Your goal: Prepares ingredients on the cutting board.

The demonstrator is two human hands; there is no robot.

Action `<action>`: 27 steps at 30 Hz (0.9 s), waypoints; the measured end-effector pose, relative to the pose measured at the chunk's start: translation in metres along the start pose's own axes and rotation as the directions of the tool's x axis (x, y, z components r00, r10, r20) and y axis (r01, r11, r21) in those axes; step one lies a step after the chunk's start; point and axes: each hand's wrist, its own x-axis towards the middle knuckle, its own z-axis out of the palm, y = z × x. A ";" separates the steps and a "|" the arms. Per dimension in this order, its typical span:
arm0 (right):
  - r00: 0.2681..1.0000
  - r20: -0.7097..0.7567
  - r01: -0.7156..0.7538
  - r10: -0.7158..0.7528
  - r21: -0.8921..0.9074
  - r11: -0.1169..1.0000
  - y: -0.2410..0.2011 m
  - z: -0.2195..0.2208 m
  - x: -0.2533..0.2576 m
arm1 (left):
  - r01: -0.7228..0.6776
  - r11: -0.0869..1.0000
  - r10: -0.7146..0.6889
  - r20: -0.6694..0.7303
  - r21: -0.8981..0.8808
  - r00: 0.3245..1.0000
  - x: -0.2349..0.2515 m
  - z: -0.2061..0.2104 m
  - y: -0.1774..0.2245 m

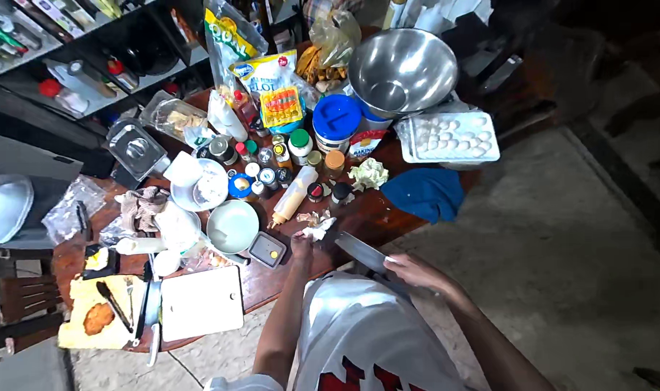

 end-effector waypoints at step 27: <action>0.966 -0.255 -0.046 0.038 -0.025 0.999 0.208 -0.193 -0.004 | 0.122 0.716 0.187 -0.358 0.688 0.915 0.055 0.400 0.078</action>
